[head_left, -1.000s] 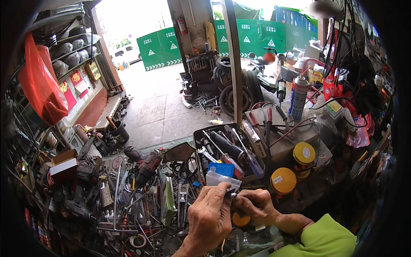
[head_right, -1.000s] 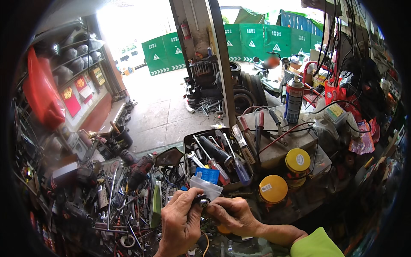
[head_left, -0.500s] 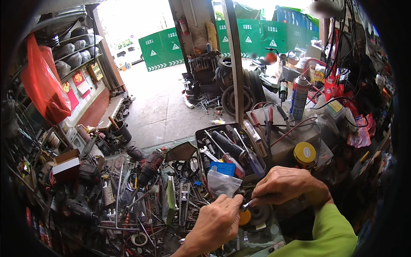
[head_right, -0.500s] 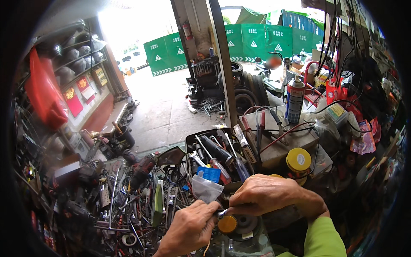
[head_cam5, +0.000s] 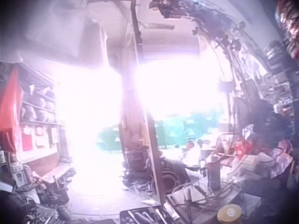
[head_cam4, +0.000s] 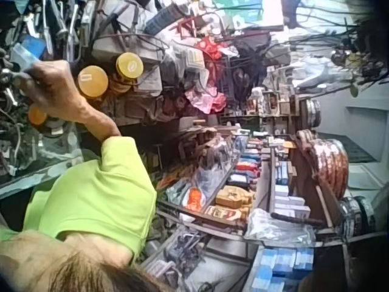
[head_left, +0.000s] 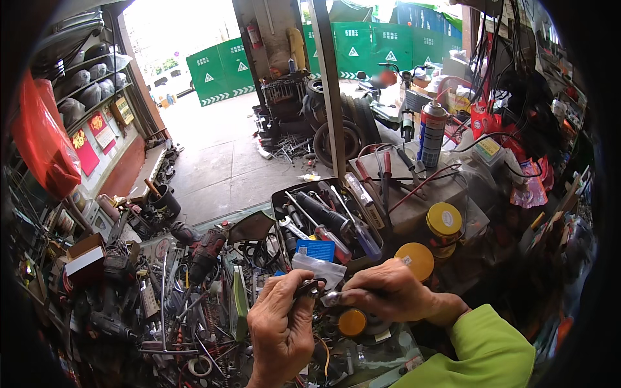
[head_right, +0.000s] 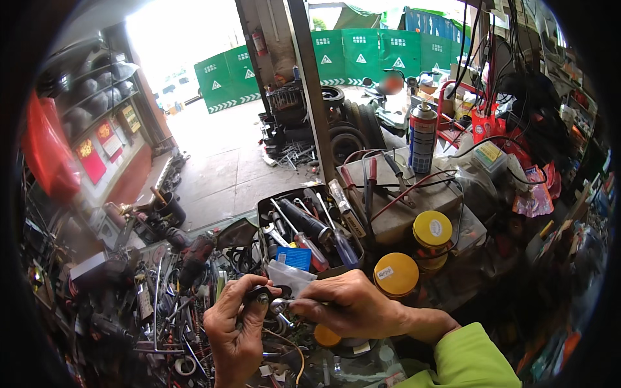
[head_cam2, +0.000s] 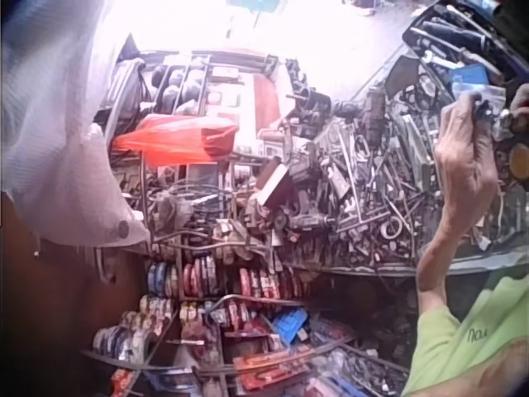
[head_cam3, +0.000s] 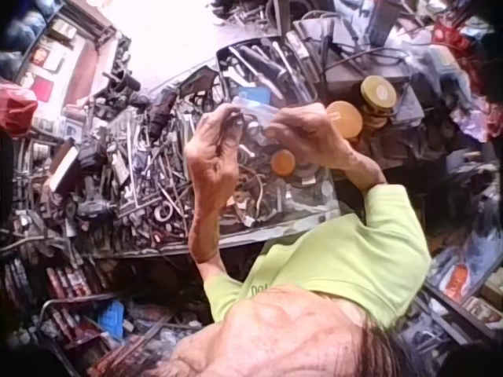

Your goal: The person disassembles a small black electrical component, removes a screw, and uses a wrench to tighten a bolt. They then reassemble the component and continue adjusting it with their hands.

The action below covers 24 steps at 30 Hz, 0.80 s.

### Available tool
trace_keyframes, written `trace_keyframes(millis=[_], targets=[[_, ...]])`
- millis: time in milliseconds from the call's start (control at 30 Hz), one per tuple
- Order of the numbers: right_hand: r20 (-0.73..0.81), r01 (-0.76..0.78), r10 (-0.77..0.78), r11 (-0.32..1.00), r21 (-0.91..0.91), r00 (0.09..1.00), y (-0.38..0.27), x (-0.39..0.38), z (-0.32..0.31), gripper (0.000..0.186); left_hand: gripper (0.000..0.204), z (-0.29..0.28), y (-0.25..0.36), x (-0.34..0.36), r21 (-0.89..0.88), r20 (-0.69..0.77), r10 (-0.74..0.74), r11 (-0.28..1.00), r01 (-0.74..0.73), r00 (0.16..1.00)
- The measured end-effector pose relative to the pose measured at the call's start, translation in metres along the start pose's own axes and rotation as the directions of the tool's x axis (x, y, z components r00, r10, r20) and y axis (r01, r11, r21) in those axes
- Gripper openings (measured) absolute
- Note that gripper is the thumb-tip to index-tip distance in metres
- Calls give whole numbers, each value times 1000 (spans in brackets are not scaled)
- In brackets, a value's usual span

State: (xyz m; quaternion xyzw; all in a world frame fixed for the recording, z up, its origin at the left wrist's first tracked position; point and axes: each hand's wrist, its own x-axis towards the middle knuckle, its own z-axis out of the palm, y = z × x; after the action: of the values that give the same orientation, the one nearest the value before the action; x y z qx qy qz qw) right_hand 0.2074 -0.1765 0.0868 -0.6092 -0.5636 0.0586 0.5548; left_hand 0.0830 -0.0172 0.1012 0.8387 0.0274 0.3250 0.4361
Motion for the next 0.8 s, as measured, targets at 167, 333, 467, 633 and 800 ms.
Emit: trace_keyframes(millis=[167,333,467,633,800], targets=[[-56,-77,84,990,121,995,10,-7,17,15,27,5,-4,0,-3,16,44,999,-44,999],[-135,-135,173,959,249,976,18,-14,37,20,28,6,-2,4,70,-17,154,986,-152,988],[-160,-246,374,821,515,913,11,-28,62,26,28,15,-7,-2,49,9,96,994,-97,995],[1,-369,530,589,719,848,5,-25,57,31,29,19,-5,-3,129,20,90,987,-92,996],[-45,-300,398,757,581,916,13,-26,51,32,31,11,-2,-2,113,92,102,987,-112,990]])
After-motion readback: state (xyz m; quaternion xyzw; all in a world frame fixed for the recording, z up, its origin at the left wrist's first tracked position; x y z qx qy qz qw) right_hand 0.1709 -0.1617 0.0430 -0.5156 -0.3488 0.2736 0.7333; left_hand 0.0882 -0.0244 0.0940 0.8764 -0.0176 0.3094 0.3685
